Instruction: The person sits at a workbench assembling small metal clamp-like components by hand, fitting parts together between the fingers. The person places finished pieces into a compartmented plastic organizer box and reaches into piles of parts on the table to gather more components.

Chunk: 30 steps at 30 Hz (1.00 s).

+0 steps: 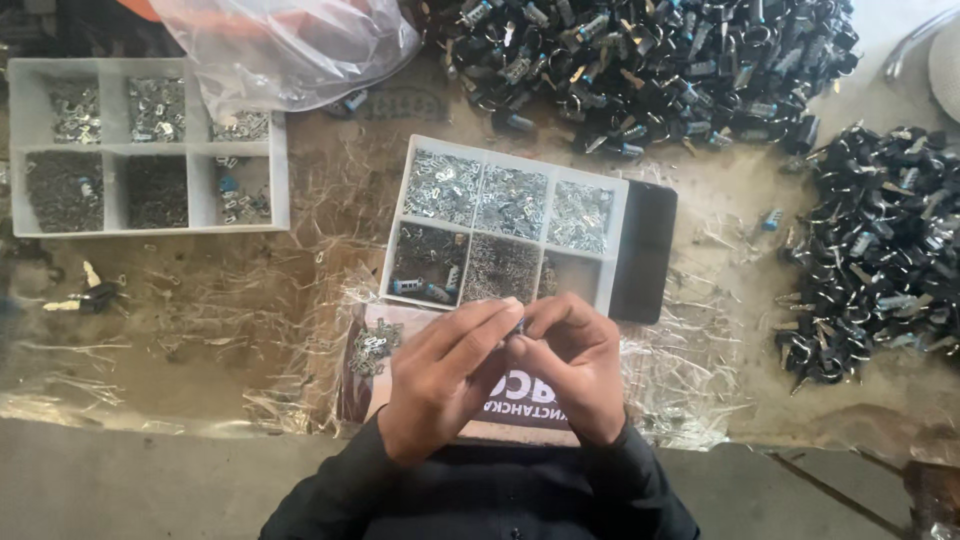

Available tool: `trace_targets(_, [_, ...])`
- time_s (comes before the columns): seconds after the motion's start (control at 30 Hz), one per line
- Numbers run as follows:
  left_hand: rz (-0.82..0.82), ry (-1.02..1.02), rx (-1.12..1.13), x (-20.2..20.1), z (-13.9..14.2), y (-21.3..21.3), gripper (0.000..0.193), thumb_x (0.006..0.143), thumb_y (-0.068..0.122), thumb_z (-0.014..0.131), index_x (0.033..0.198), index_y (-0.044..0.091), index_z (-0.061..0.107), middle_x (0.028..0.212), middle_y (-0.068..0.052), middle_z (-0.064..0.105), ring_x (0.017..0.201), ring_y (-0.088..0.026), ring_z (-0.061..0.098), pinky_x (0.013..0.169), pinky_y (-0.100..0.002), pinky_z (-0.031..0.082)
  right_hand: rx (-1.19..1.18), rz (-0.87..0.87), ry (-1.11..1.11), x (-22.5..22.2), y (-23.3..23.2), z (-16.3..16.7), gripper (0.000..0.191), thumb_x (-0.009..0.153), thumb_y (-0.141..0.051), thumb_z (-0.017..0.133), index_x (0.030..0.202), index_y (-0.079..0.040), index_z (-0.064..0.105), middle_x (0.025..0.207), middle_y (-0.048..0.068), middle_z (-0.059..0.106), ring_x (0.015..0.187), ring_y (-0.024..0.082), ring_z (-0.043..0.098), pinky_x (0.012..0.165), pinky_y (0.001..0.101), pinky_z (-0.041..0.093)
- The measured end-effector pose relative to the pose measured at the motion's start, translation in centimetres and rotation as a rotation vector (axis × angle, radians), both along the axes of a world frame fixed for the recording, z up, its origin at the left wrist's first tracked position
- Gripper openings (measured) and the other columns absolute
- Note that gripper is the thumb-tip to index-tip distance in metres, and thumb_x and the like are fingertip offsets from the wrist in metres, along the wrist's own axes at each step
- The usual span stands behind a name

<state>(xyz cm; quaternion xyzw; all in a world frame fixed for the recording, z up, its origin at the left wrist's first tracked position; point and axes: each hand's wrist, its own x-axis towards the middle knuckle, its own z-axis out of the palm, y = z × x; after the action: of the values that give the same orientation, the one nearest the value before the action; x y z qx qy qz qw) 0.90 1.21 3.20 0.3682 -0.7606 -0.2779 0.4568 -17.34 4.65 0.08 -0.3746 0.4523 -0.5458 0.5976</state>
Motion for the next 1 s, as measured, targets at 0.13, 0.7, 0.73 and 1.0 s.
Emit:
trace_targets(0.13, [-0.040, 0.027, 0.020, 0.4, -1.7, -0.9, 0.038, 0.091, 0.009, 0.080, 0.126, 0.004, 0.067, 0.124, -0.014, 0.071, 0.111, -0.028, 0.074, 0.091, -0.034, 0.062, -0.061, 0.113, 0.081, -0.7, -1.1, 0.6, 0.012, 0.092, -0.002, 0.076, 0.097, -0.002, 0.065, 0.105, 0.007, 0.070, 0.097, 0.013, 0.067, 0.087, 0.0291, 0.055])
trace_targets(0.7, [0.141, -0.068, 0.100, 0.7, -3.9, -4.2, 0.043, 0.082, 0.012, 0.086, 0.121, 0.010, 0.070, 0.120, -0.007, 0.072, 0.110, -0.028, 0.067, 0.097, -0.039, 0.052, -0.474, -0.188, 1.291, 0.9, -5.2, 1.7, 0.015, 0.088, -0.010, 0.083, 0.101, -0.008, 0.078, 0.097, 0.006, 0.070, 0.088, 0.023, 0.066, 0.077, 0.0334, 0.053])
trace_targets(0.73, [0.129, -0.066, 0.103, 0.8, -3.9, -4.2, 0.043, 0.081, 0.011, 0.085, 0.121, 0.010, 0.070, 0.120, -0.007, 0.072, 0.110, -0.029, 0.067, 0.097, -0.039, 0.052, -0.438, -0.184, 1.222, 0.9, -5.0, 1.7, 0.015, 0.087, -0.009, 0.083, 0.101, -0.007, 0.078, 0.096, 0.006, 0.070, 0.086, 0.021, 0.067, 0.075, 0.0318, 0.053])
trace_targets(1.0, [0.090, -0.060, 0.026, 0.8, -4.2, -4.0, 0.042, 0.082, 0.012, 0.086, 0.121, 0.011, 0.069, 0.120, -0.006, 0.072, 0.110, -0.028, 0.066, 0.103, -0.044, 0.049, -0.273, -0.017, 0.891, 0.6, -4.6, 1.3, 0.009, 0.090, -0.002, 0.077, 0.098, -0.004, 0.076, 0.096, 0.006, 0.069, 0.080, 0.014, 0.065, 0.069, 0.0265, 0.052])
